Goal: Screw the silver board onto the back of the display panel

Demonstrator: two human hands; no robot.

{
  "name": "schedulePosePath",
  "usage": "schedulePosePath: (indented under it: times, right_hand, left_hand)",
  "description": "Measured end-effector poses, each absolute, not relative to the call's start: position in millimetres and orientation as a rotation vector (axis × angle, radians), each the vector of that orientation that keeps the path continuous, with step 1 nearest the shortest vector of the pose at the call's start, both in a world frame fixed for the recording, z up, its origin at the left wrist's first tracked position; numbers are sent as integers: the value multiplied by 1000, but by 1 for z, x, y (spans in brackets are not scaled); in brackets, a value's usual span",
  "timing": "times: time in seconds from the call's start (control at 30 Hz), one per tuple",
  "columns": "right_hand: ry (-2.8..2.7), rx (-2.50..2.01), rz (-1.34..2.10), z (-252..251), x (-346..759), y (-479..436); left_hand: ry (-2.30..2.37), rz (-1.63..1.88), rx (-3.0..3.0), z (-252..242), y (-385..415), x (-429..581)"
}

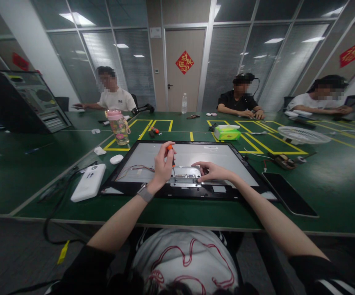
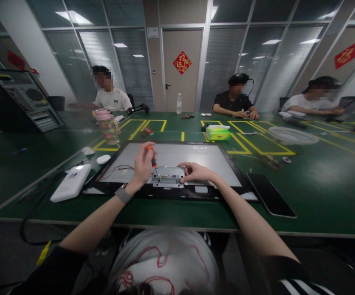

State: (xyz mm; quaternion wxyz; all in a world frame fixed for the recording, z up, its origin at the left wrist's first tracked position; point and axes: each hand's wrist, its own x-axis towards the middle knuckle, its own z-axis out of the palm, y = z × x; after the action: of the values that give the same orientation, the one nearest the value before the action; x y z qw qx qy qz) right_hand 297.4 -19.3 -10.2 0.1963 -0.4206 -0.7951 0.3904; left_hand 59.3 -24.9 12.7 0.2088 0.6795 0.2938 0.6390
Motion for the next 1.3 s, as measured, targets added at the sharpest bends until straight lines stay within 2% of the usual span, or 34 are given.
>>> schedulePosePath:
  times: [1.3]
  right_hand:
    - [-2237, -1187, 1084, -12, 298, -18]
  left_hand:
    - [826, 1776, 1894, 13, -26, 59]
